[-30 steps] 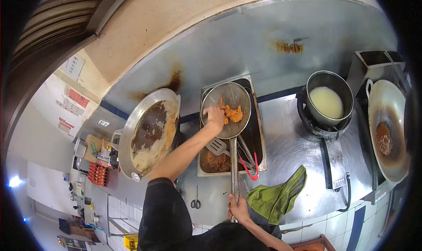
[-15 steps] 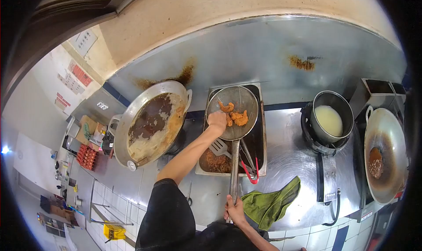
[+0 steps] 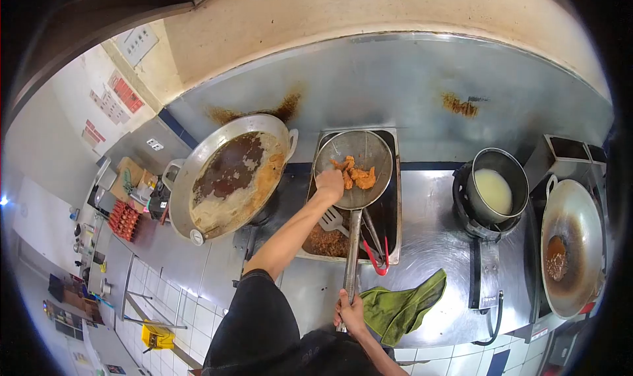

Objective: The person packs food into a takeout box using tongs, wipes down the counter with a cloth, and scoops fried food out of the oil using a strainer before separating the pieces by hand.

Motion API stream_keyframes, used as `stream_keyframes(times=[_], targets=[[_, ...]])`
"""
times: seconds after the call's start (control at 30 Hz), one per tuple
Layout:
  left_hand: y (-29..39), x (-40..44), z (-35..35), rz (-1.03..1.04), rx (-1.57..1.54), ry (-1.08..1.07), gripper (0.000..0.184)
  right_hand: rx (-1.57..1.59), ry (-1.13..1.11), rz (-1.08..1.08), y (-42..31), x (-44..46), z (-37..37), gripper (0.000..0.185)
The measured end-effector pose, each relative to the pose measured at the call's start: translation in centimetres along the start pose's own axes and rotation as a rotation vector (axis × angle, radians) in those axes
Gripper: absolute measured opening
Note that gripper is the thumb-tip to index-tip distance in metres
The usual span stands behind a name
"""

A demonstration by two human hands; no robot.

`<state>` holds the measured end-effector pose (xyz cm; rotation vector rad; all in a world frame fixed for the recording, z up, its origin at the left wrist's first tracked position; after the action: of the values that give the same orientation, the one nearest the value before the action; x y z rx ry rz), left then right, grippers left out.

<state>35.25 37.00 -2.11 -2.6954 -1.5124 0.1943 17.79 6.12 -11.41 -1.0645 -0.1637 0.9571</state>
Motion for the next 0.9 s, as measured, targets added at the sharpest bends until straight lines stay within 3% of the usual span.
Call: stream_keyframes(times=[0.07, 0.2, 0.4, 0.47, 0.9], targets=[[-0.1, -0.9, 1.8, 0.108, 0.04, 0.051, 0.017, -0.016, -0.002, -0.005, 0.0, 0.1, -0.2, 0.03], [-1.4, -3.4, 3.7, 0.112, 0.056, 0.141, 0.013, -0.053, -0.03, 0.024, 0.5, 0.3, -0.6, 0.032], [-3.5, -4.2, 2.4, 0.087, -0.127, 0.026, 0.016, -0.07, -0.045, 0.004, -0.2, 0.2, -0.3, 0.034], [-3.6, -3.7, 1.7, 0.033, -0.189, -0.1, 0.02, -0.074, -0.041, 0.023, -0.1, 0.2, -0.4, 0.034], [-4.3, -2.2, 0.3, -0.019, -0.283, -0.151, 0.022, -0.109, -0.026, 0.032, -0.2, 0.1, -0.3, 0.035]])
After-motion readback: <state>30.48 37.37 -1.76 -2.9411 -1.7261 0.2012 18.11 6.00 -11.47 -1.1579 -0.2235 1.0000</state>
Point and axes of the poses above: each hand's wrist, its own x-axis towards the middle knuckle, its own z-axis out of the palm, y = z × x, the point moved 3 cm from there along x, towards the middle knuckle, and after that the axes turned 13 degrees about -z, right-handed, at the moved point
